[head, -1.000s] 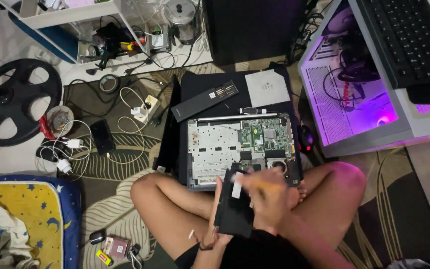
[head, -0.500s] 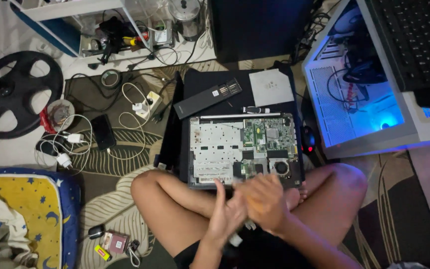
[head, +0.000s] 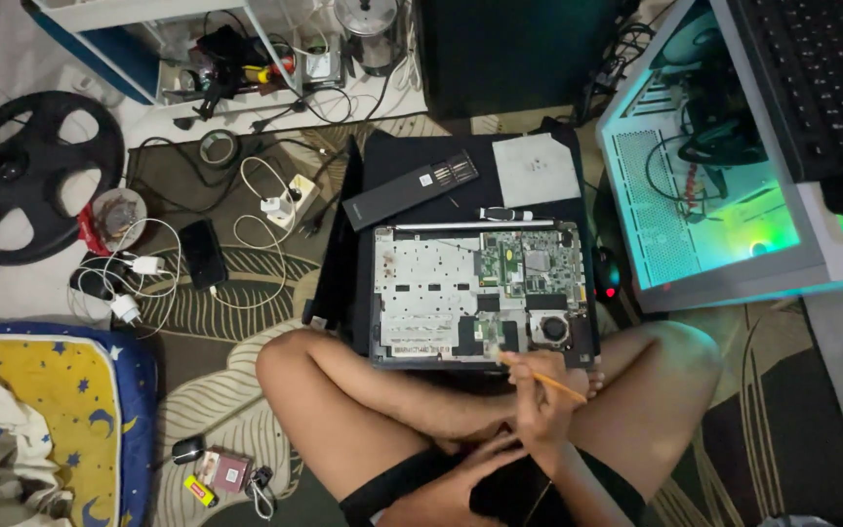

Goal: Assembling internal components of a laptop and attaching the back cover using a screwdriver.

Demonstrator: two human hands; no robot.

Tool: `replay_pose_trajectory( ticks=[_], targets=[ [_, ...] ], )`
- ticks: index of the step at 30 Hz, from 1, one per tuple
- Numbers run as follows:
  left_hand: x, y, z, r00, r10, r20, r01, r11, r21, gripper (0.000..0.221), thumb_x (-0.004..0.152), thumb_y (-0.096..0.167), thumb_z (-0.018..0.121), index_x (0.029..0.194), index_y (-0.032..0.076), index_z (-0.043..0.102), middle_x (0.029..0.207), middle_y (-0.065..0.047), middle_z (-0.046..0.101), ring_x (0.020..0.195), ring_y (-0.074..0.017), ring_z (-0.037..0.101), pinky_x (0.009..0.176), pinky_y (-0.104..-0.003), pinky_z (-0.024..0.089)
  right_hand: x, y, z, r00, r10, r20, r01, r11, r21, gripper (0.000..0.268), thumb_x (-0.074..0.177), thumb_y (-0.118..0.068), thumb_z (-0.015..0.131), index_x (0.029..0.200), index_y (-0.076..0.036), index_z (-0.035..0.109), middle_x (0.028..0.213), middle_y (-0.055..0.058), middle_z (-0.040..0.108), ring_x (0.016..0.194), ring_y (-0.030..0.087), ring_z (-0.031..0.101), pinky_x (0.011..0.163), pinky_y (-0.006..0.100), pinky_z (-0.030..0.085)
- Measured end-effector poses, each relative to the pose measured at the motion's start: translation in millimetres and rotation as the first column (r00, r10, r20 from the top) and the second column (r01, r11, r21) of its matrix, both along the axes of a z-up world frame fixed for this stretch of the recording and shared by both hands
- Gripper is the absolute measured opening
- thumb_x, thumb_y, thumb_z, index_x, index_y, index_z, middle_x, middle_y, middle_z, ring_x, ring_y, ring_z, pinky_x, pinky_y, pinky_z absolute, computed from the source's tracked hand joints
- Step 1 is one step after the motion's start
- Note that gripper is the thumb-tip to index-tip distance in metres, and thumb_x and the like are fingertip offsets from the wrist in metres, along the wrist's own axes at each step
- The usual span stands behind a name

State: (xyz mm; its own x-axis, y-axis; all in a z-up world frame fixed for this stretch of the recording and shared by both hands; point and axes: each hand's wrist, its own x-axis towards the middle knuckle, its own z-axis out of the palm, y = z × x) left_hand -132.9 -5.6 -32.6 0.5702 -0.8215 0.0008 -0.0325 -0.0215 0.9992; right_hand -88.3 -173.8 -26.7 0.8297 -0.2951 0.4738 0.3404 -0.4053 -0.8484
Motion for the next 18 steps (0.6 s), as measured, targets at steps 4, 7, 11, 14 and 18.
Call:
replay_pose_trajectory(
  ticks=[4,7,11,14,18],
  targets=[
    [2,1,3,0.961,-0.210,0.181,0.171,0.963,0.210,0.073,0.094,0.011,0.048,0.160,0.005,0.017,0.170,-0.021,0.004,0.158,-0.0393,-0.004,0.123,-0.058,0.007,6,2,5,0.995,-0.053,-0.087,0.062,0.992,0.106,0.015,0.099,-0.005,0.056,0.105,0.001,0.070,0.089,0.007,0.069,0.065,0.012,0.057,0.064,0.024,0.047],
    [2,-2,4,0.950,-0.150,0.274,0.111,0.982,0.154,0.078,0.090,0.012,0.052,0.158,-0.004,0.017,0.167,-0.027,0.010,0.157,-0.0444,-0.001,0.123,-0.060,0.009,17,5,17,0.988,-0.125,-0.089,0.130,0.991,0.045,0.020,0.103,-0.007,0.052,0.104,0.002,0.070,0.077,0.004,0.067,0.061,0.012,0.058,0.063,0.023,0.047],
    [10,-3,62,0.995,0.033,0.094,-0.033,0.999,0.001,0.083,0.093,0.045,0.061,0.154,0.001,0.026,0.164,-0.023,0.023,0.154,-0.0378,0.019,0.124,-0.050,0.017,23,4,-5,0.980,0.023,-0.196,0.045,0.941,0.335,0.025,0.110,-0.013,0.045,0.113,0.002,0.065,0.087,0.006,0.061,0.076,0.012,0.055,0.076,0.025,0.049],
    [6,-12,16,0.993,0.117,0.011,-0.117,0.993,-0.007,0.069,0.096,0.031,0.059,0.152,0.002,0.033,0.158,-0.016,0.038,0.146,-0.0310,0.036,0.119,-0.044,0.027,28,-17,4,0.943,-0.112,-0.312,0.183,0.960,0.210,0.022,0.106,-0.013,0.049,0.114,-0.005,0.068,0.084,0.002,0.066,0.076,0.011,0.057,0.075,0.023,0.045],
    [6,-9,34,0.906,0.238,-0.351,-0.239,0.970,0.040,0.065,0.103,0.034,0.046,0.157,0.002,0.026,0.162,-0.013,0.036,0.148,-0.0223,0.034,0.120,-0.035,0.024,13,-5,137,0.787,-0.563,-0.252,0.323,0.724,-0.609,0.042,0.080,-0.011,0.074,0.050,0.005,0.051,0.047,0.016,0.043,0.039,0.030,0.029,0.046,0.041,0.036]
  ],
)
